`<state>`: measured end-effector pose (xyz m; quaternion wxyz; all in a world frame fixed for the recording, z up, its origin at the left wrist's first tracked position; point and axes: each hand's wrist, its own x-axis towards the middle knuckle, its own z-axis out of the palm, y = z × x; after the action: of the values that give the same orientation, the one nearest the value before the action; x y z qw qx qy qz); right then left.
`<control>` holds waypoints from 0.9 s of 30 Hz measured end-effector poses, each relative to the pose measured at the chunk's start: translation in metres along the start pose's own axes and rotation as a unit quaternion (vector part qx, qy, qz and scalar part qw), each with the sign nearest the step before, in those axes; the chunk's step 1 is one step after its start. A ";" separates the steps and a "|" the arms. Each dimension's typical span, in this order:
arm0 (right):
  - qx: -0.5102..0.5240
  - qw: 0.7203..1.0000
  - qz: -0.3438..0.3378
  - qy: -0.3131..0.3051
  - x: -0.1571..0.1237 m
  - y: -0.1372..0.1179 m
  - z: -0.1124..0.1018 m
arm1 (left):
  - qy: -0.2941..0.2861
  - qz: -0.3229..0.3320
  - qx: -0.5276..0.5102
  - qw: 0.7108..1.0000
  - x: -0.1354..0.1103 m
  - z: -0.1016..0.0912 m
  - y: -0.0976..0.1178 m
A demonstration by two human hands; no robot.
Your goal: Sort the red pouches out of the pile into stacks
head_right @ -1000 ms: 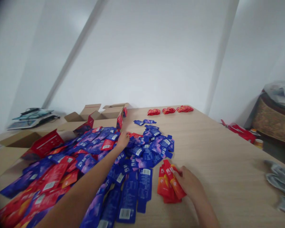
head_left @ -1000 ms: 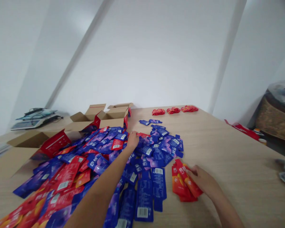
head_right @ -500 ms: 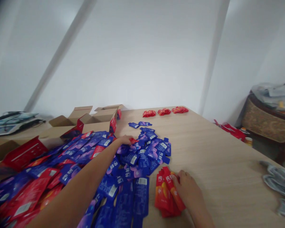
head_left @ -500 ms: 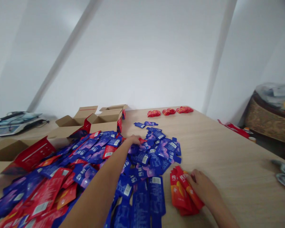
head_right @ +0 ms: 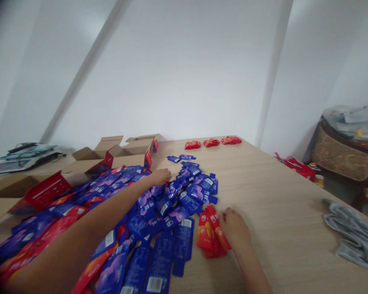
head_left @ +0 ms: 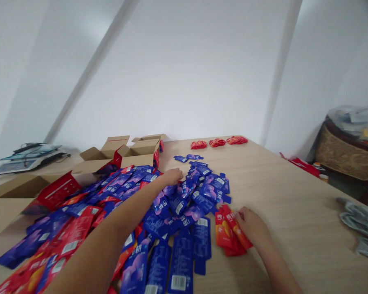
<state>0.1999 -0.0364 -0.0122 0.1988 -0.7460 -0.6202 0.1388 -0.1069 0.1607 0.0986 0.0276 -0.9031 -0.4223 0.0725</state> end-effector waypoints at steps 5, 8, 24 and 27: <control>0.047 0.996 -0.028 0.076 -0.003 -0.007 -0.006 | 0.057 0.002 0.029 0.998 -0.042 -0.030 0.005; 0.164 0.972 -0.060 0.157 -0.008 -0.020 -0.016 | 0.145 0.039 0.047 0.988 -0.069 -0.048 0.022; 0.586 0.783 -0.116 -0.171 -0.059 -0.097 -0.017 | 0.338 -0.104 -0.712 0.607 -0.111 0.025 0.209; 0.489 0.842 -0.178 -0.144 -0.064 -0.095 -0.012 | 0.260 -0.098 -0.825 0.491 -0.111 0.027 0.219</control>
<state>0.1102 -0.0865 0.0406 0.4678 -0.4006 -0.6154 0.4920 -0.0148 -0.0651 0.0597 -0.6151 -0.4440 -0.3489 -0.5502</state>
